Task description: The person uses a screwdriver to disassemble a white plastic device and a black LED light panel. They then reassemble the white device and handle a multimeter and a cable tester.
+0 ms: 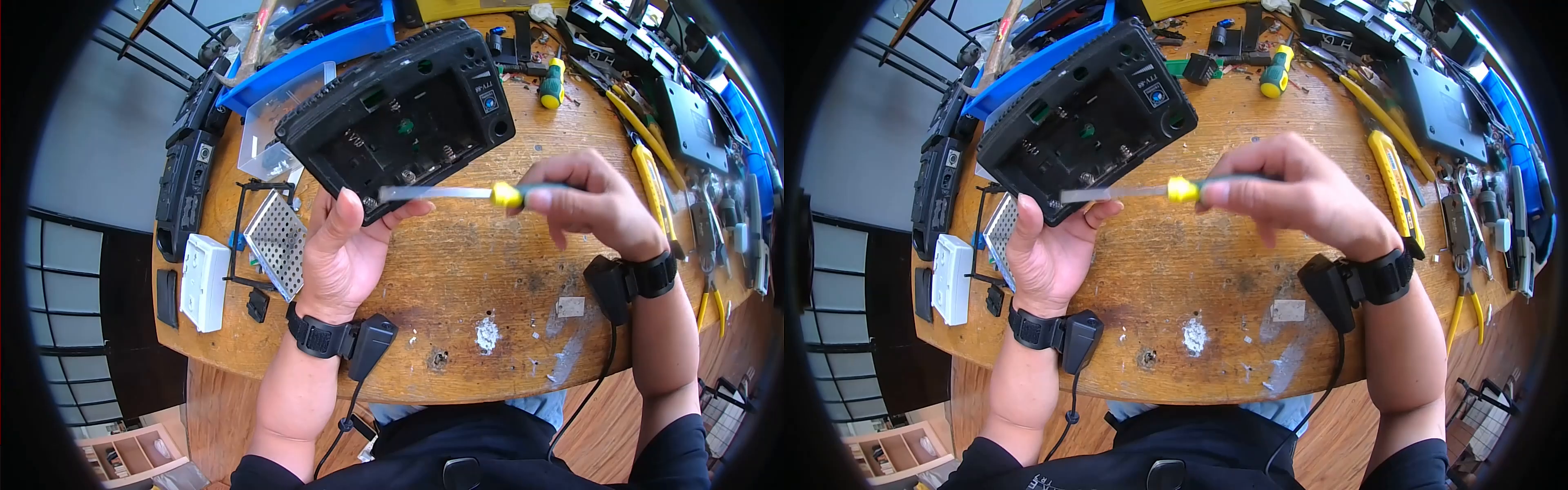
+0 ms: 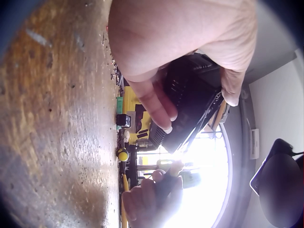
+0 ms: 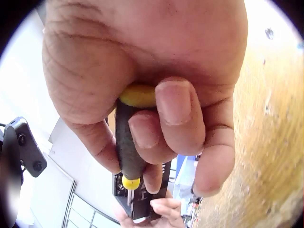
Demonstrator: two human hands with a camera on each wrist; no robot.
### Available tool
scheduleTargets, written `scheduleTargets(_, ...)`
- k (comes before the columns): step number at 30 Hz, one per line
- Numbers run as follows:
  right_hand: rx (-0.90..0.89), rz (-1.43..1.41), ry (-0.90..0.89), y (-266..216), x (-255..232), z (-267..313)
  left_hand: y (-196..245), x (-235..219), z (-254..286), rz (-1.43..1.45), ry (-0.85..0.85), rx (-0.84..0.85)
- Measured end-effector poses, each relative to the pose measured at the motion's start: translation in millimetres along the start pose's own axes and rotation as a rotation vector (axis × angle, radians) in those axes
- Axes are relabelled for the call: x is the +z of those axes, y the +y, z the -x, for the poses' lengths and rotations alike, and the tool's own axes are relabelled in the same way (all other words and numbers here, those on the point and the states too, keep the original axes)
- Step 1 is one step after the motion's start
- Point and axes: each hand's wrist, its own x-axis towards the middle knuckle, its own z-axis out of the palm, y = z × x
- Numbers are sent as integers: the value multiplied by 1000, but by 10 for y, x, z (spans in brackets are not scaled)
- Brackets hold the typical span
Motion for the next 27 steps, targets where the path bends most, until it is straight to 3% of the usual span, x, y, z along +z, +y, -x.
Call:
scheduleTargets(4,2,-124,-19,-12,60,7,-6,-18,4,-2,2,13)
scheduleTargets(27,6,-64,-35,-17,64,-2,-5,-38,5,21,-18,16)
